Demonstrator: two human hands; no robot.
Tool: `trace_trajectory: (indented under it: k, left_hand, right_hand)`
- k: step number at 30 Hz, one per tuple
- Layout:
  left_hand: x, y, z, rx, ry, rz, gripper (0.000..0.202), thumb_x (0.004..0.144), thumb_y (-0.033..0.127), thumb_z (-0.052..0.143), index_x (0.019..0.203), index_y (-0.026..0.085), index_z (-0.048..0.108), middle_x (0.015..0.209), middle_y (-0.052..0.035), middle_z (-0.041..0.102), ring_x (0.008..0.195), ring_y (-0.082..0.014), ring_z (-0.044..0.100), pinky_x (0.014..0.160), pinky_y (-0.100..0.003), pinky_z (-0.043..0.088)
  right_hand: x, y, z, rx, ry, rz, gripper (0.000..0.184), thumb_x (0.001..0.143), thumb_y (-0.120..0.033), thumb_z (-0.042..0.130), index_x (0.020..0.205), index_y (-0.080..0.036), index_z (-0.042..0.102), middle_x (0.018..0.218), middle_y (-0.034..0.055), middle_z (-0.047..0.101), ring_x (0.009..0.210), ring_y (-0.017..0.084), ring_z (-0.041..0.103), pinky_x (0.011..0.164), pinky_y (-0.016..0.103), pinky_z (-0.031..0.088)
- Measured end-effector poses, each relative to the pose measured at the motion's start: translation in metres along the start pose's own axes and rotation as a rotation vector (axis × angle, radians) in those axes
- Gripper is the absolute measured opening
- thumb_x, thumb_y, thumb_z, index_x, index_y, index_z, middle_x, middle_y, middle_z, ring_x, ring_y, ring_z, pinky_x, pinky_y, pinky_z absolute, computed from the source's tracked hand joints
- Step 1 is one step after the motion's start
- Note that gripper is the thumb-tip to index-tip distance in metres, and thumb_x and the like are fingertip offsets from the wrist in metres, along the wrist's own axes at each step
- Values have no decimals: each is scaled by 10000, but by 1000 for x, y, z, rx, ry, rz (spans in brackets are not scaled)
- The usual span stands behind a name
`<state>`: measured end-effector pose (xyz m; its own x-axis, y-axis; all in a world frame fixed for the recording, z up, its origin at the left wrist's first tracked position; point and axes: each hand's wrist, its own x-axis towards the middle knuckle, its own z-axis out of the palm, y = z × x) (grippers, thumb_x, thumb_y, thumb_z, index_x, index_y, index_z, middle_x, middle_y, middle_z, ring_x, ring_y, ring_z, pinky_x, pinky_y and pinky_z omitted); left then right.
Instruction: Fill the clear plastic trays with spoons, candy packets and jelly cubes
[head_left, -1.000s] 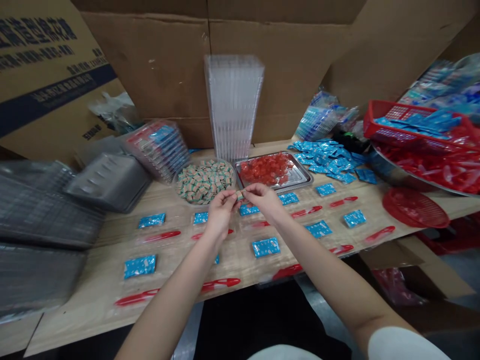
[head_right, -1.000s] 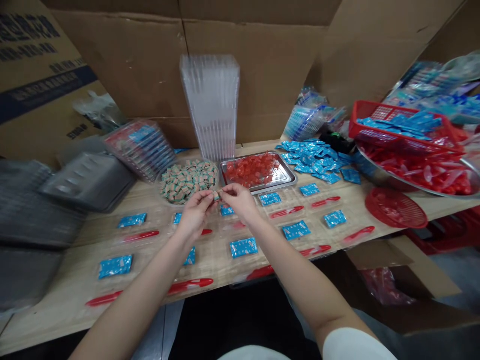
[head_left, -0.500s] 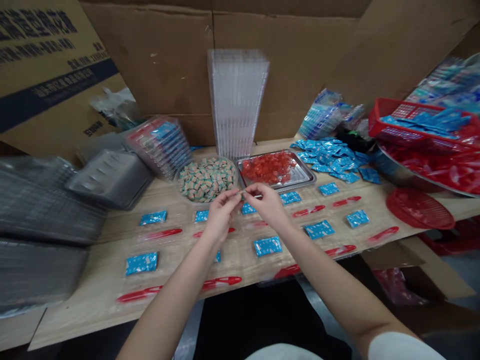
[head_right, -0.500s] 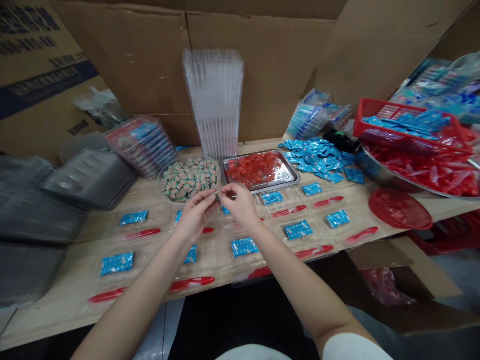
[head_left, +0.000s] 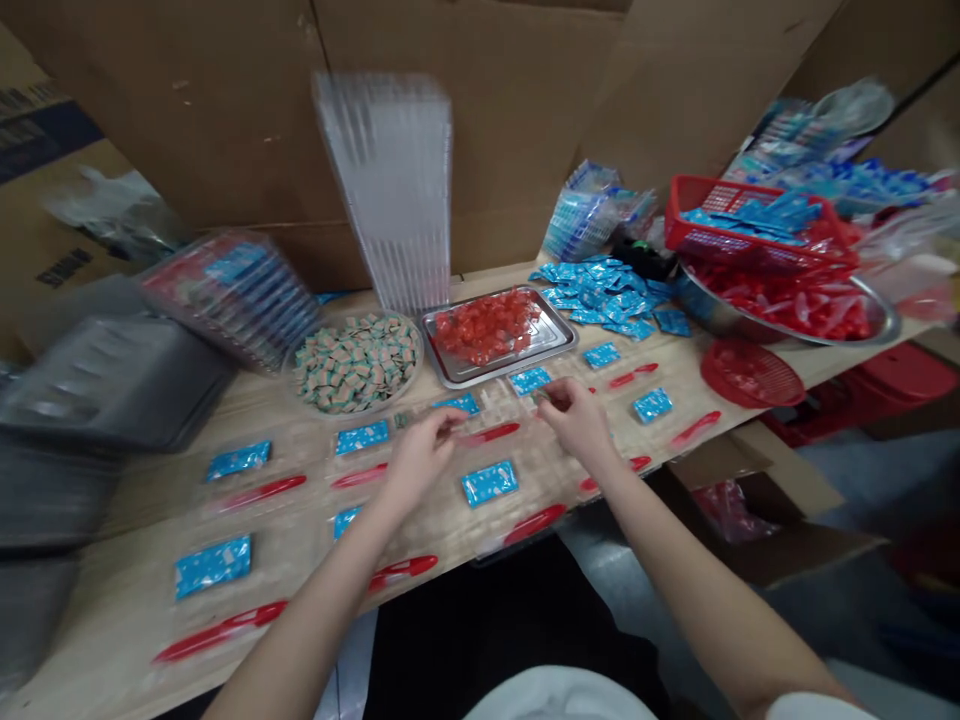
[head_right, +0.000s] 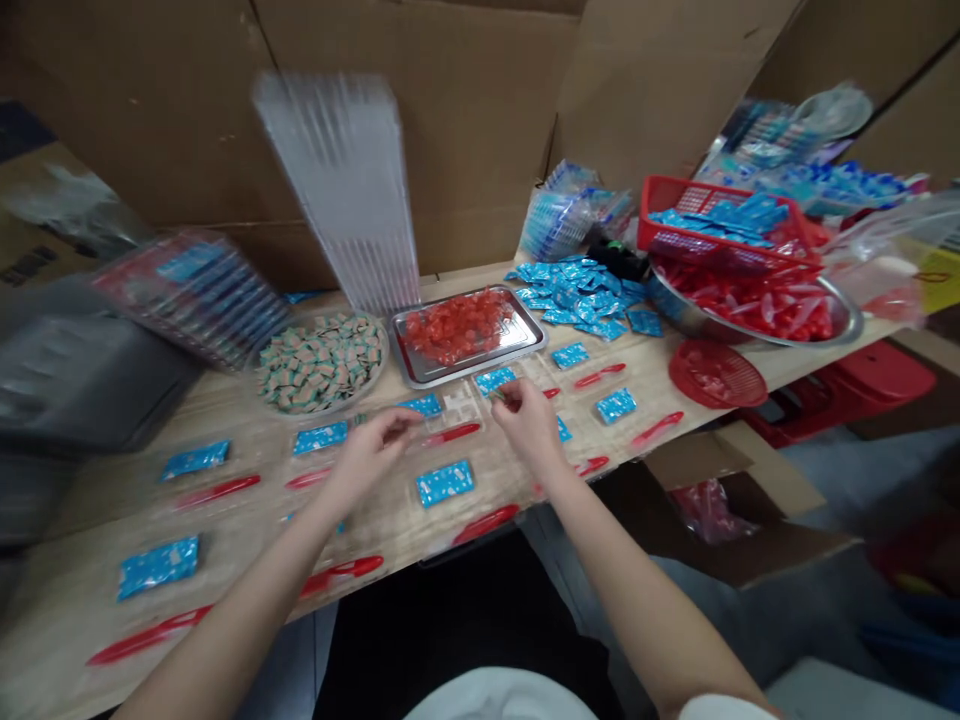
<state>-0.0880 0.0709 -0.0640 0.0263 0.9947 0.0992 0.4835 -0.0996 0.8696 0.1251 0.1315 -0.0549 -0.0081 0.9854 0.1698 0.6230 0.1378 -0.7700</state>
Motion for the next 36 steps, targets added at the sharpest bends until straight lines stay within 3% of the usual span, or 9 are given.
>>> trace_trajectory:
  k: [3, 8, 11, 16, 21, 24, 29, 36]
  left_hand:
    - [7, 0, 8, 102, -32, 45, 229, 766, 127, 528, 930, 225, 653, 980, -53, 668, 969, -227, 590, 910, -392, 426]
    - [12, 1, 14, 235, -56, 59, 256, 772, 94, 488, 933, 203, 655, 976, -73, 668, 936, -227, 603, 877, -372, 444]
    - [12, 0, 13, 268, -76, 53, 279, 765, 74, 470, 940, 184, 658, 984, -86, 668, 925, -226, 613, 865, -359, 455]
    - [12, -1, 9, 283, -88, 43, 329, 741, 41, 452, 950, 183, 663, 992, -82, 674, 937, -222, 617, 876, -351, 456]
    - [15, -2, 9, 287, -91, 35, 329, 740, 51, 467, 944, 215, 666, 955, -56, 692, 895, -205, 628, 870, -346, 466]
    - [16, 0, 10, 297, -90, 33, 321, 732, 54, 474, 936, 206, 671, 970, -67, 693, 917, -216, 625, 878, -356, 464]
    - [16, 1, 11, 309, -84, 29, 337, 724, 52, 469, 940, 212, 673, 973, -65, 693, 912, -214, 625, 873, -355, 465]
    - [16, 0, 12, 292, -91, 31, 343, 713, 46, 474, 941, 206, 675, 942, -63, 695, 864, -212, 630, 858, -354, 468]
  right_hand:
    - [15, 3, 17, -143, -64, -43, 134, 726, -241, 544, 837, -181, 588, 742, 26, 617, 691, 166, 558, 633, 273, 408]
    - [22, -21, 57, -487, -117, -171, 152, 765, -194, 506, 885, -150, 588, 856, 103, 624, 850, 225, 544, 757, 308, 398]
    - [20, -26, 66, -625, -121, -189, 201, 779, -198, 499, 940, -112, 584, 923, 155, 612, 899, 265, 529, 791, 341, 393]
    - [18, -19, 52, -493, -184, -165, 282, 759, -282, 569, 1003, -140, 585, 903, 110, 625, 850, 228, 552, 763, 303, 404]
    - [27, -12, 33, -319, -225, -132, 215, 746, -205, 567, 955, -183, 615, 781, 37, 641, 727, 168, 565, 659, 251, 391]
    - [35, -14, 40, -299, -279, -99, 98, 775, -233, 558, 831, -202, 631, 770, 22, 651, 707, 153, 567, 630, 242, 377]
    - [48, -15, 56, -331, -323, -49, 81, 773, -242, 570, 748, -207, 639, 730, 27, 660, 660, 157, 559, 572, 250, 331]
    - [63, -5, 48, -291, -346, -80, 94, 779, -280, 576, 776, -210, 638, 727, 2, 663, 650, 138, 565, 564, 233, 329]
